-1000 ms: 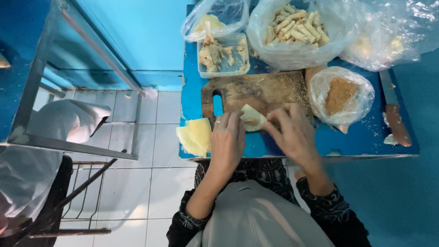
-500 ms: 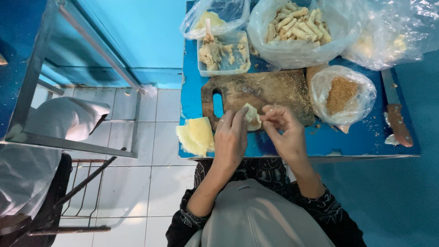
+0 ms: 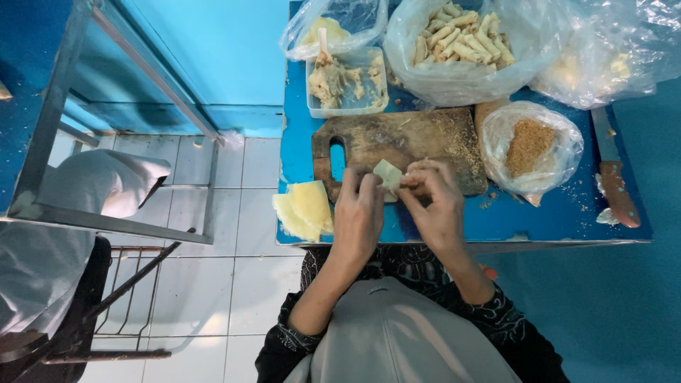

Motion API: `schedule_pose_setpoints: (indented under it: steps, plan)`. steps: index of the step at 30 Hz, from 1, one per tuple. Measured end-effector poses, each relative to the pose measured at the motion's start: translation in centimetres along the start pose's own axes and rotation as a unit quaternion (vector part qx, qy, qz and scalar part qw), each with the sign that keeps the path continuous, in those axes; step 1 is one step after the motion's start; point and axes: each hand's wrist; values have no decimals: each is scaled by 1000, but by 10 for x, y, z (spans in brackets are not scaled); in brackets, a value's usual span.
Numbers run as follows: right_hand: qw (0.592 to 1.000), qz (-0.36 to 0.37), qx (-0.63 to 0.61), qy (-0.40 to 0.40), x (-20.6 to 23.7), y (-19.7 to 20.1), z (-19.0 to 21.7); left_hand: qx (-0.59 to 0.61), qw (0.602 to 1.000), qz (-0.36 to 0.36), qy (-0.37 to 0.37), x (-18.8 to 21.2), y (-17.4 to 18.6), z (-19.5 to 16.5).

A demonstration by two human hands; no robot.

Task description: The person folds small square dough wrappers on a wooden cutting board, pressing the edges together by hand to seal them, and places the folded pieces aside. They repeatedly take new wrapper squares, fold them into triangles, and set finished pieces with the growing pile of folded pastries.

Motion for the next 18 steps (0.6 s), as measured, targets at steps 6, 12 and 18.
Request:
schedule_pose_setpoints:
  steps: [6, 12, 18]
  plan:
    - [978, 84, 117, 151, -6, 17, 7, -77, 993, 72, -50, 0, 11, 5]
    - [939, 171, 173, 242, -21, 41, 10, -200, 952, 87, -216, -6, 33, 24]
    - [943, 192, 148, 228, -41, 34, -4, -136, 964, 139, -182, -22, 33, 33]
Point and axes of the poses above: each hand's wrist, its own x-axis away from the middle knuckle, its own y-axis out of the back of the hand, z = x × y, and after that the axes turned 7 degrees about -x, right-handed
